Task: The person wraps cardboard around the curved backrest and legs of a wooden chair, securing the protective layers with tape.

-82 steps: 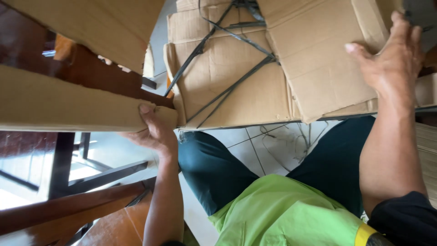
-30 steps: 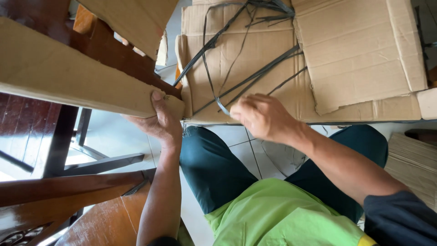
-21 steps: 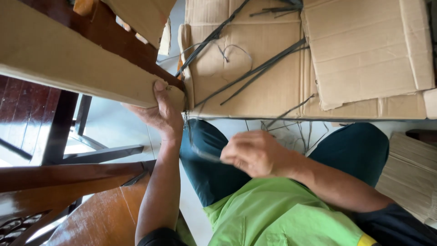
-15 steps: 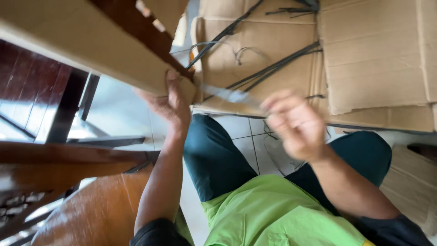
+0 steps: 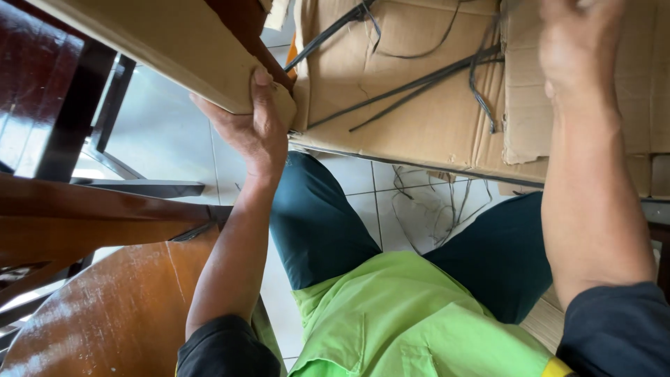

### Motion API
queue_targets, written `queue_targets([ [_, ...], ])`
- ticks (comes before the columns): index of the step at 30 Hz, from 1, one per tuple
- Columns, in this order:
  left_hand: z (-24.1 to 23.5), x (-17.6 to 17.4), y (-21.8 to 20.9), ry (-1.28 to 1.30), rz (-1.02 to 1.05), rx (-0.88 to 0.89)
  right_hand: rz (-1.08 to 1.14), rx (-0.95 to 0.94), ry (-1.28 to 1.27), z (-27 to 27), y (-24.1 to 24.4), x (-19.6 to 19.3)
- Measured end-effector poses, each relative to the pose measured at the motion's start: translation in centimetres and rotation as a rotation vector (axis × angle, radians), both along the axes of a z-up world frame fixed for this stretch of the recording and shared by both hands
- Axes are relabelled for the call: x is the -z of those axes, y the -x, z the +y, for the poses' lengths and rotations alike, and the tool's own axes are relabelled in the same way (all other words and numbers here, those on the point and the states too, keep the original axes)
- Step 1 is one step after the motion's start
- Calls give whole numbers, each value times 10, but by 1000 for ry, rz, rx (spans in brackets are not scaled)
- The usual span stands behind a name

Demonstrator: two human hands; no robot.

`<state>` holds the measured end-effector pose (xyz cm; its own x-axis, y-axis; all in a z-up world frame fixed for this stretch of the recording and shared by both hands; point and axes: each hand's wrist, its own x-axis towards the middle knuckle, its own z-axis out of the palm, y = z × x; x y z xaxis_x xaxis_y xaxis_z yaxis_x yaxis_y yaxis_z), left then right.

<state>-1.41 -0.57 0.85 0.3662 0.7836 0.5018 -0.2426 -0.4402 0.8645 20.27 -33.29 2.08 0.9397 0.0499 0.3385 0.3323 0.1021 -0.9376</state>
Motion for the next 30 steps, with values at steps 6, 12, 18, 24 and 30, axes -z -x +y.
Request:
queue_targets([
  [6,1,2,-1,-7,31,-30,-203,-262,951,-4,78,-44],
  [12,1,-1,0,16,42,-17,-392,-320,1559,-37,62,-4],
  [18,4,-1,1,46,13,31,-618,-221,1565,-51,47,15],
  [24,3,-2,2,51,-24,94,-183,-288,1427,-33,67,5],
  [30,9,8,4,72,8,63,-489,-297,1141,-38,55,8],
])
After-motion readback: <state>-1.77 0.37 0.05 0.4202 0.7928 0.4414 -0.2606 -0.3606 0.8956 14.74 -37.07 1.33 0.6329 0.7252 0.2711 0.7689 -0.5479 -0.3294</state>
